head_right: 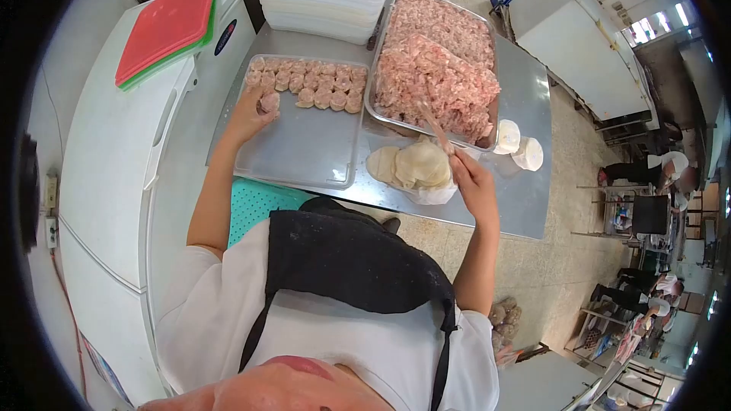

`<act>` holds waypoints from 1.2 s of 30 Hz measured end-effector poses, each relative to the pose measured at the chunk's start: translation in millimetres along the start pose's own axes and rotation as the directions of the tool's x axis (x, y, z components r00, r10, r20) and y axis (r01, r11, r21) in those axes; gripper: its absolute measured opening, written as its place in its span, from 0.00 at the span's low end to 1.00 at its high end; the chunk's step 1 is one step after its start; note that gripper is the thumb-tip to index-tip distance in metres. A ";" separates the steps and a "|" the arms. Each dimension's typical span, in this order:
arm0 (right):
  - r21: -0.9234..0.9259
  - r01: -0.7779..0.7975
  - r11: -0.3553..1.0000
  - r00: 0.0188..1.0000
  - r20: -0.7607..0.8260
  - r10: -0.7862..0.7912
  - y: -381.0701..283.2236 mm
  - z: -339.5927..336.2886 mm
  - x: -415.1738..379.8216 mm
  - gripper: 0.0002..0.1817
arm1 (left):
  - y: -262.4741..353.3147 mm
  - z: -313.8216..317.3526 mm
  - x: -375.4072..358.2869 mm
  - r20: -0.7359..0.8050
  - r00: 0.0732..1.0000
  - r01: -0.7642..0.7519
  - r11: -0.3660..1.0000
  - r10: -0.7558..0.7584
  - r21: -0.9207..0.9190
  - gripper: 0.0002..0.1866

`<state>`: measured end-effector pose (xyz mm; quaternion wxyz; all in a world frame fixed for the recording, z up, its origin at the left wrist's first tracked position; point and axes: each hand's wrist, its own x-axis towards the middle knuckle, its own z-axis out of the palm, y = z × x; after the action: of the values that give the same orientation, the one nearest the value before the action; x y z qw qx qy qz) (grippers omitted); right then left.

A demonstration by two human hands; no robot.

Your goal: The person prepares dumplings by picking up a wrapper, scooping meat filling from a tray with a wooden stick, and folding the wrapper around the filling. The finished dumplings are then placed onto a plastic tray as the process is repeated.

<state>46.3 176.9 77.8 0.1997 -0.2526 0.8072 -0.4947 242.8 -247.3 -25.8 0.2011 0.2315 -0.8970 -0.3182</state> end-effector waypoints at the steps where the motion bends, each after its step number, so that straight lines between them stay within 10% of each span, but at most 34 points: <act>1: 0.002 -0.007 1.000 1.000 -0.002 0.007 4.1 1.4 -8.9 0.17 | -8.4 7.4 1.0 0.007 1.000 0.000 1.000 0.000 0.000 0.30; 10: 0.148 -0.109 0.983 0.992 -0.054 0.118 1.5 5.8 -30.7 0.17 | 13.9 53.3 12.2 0.003 1.000 0.012 1.000 -0.012 -0.016 0.42; 15: -0.205 -0.084 0.975 0.995 0.044 0.094 4.3 -7.1 -10.3 0.19 | 11.4 61.4 32.1 -0.004 1.000 -0.012 0.993 0.012 0.118 0.45; 17: -0.649 0.189 0.737 0.976 0.041 -0.214 22.9 -34.4 13.7 0.20 | 8.5 55.7 32.5 0.055 0.997 -0.054 0.996 0.050 0.071 0.43; 21: -0.960 0.131 0.246 0.987 0.103 -0.126 -5.4 -102.6 67.8 0.18 | 39.4 39.6 16.4 0.127 0.990 -0.099 0.964 0.069 0.246 0.35; 25: -0.971 0.214 0.110 0.942 0.175 -0.288 22.3 -118.6 132.8 0.09 | 144.3 61.7 -1.9 -0.005 0.976 -0.215 0.960 0.219 0.179 0.27; 32: -0.838 0.517 0.174 0.824 0.432 -0.366 57.6 -83.8 98.5 0.06 | 228.4 162.6 -25.8 0.348 0.890 -0.181 0.928 0.295 -0.324 0.16; 36: -0.850 0.510 0.133 0.818 0.431 -0.382 41.8 -118.3 122.5 0.05 | 250.5 182.3 -31.6 0.323 0.889 -0.270 0.941 0.326 -0.205 0.14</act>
<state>-127.3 201.4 82.3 -0.1013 -0.5737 0.8107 0.0575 103.8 29.9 3.2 0.1010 0.0137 -0.9158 -0.3884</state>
